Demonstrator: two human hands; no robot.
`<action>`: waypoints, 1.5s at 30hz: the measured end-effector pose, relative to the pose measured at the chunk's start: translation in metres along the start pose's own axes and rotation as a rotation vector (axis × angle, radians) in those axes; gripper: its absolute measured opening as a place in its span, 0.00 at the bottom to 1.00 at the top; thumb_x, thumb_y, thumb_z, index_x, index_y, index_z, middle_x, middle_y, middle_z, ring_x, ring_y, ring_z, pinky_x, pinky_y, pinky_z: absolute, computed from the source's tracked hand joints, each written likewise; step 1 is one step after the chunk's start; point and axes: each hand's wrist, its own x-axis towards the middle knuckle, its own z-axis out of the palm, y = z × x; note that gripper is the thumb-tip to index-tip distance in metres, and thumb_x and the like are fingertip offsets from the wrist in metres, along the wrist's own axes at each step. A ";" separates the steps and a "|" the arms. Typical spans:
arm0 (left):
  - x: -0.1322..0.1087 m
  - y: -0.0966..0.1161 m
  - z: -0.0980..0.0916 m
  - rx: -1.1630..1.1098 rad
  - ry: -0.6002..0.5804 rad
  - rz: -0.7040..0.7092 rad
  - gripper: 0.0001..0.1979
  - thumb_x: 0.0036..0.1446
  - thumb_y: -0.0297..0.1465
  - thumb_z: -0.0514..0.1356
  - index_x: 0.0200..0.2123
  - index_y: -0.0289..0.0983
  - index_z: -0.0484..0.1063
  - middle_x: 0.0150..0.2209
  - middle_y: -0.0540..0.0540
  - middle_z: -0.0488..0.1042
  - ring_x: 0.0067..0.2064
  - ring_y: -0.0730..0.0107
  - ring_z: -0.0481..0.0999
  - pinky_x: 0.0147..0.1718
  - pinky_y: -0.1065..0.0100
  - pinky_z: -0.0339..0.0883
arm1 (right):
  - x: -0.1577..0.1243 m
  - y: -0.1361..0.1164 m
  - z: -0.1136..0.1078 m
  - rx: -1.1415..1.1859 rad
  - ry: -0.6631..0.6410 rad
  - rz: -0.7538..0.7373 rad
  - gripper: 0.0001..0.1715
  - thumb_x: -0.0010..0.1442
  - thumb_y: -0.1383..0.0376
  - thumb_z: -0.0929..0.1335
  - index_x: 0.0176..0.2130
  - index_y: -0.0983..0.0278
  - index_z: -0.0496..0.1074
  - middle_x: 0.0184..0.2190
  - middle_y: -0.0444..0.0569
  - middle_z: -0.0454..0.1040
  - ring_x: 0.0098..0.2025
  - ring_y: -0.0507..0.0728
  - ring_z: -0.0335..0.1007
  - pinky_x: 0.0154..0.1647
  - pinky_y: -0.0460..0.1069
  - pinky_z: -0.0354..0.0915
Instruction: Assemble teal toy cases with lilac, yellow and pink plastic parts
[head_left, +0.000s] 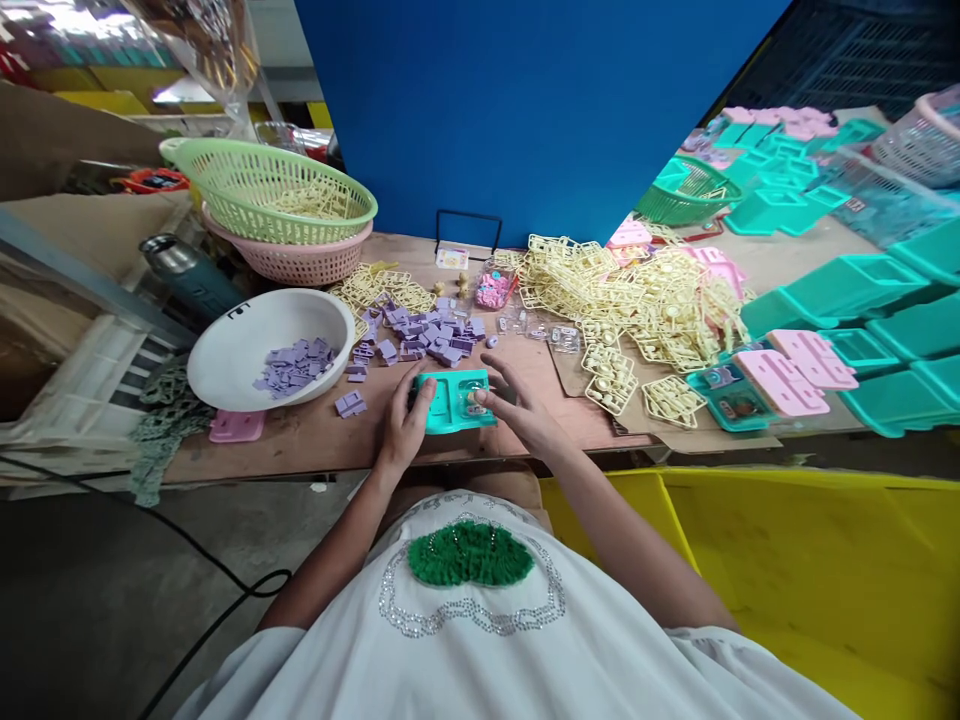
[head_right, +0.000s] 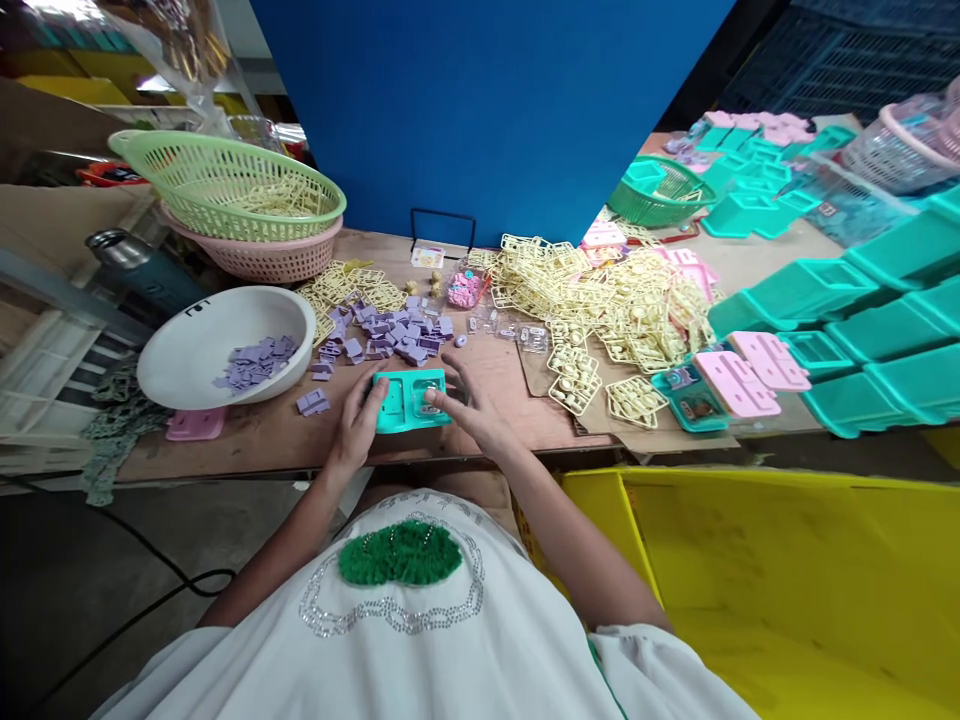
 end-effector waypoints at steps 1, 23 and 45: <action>-0.001 0.001 0.000 0.006 -0.005 0.007 0.30 0.66 0.53 0.60 0.61 0.39 0.76 0.66 0.39 0.75 0.70 0.51 0.70 0.70 0.56 0.61 | 0.000 0.001 0.001 -0.025 -0.011 0.007 0.54 0.52 0.44 0.80 0.71 0.50 0.64 0.59 0.52 0.75 0.58 0.64 0.73 0.57 0.58 0.75; -0.004 0.002 -0.013 -0.082 -0.218 0.109 0.35 0.63 0.46 0.67 0.69 0.42 0.68 0.73 0.37 0.64 0.71 0.52 0.69 0.69 0.56 0.67 | 0.013 0.012 -0.013 -0.202 0.068 -0.251 0.50 0.45 0.47 0.83 0.61 0.56 0.70 0.61 0.56 0.73 0.58 0.65 0.74 0.58 0.58 0.75; 0.097 0.049 -0.182 1.158 -0.095 -0.139 0.10 0.38 0.25 0.69 0.27 0.43 0.83 0.33 0.42 0.85 0.41 0.49 0.83 0.45 0.62 0.74 | 0.034 0.021 -0.030 -0.615 0.142 -0.144 0.43 0.61 0.39 0.71 0.64 0.63 0.74 0.44 0.55 0.83 0.36 0.60 0.77 0.38 0.56 0.74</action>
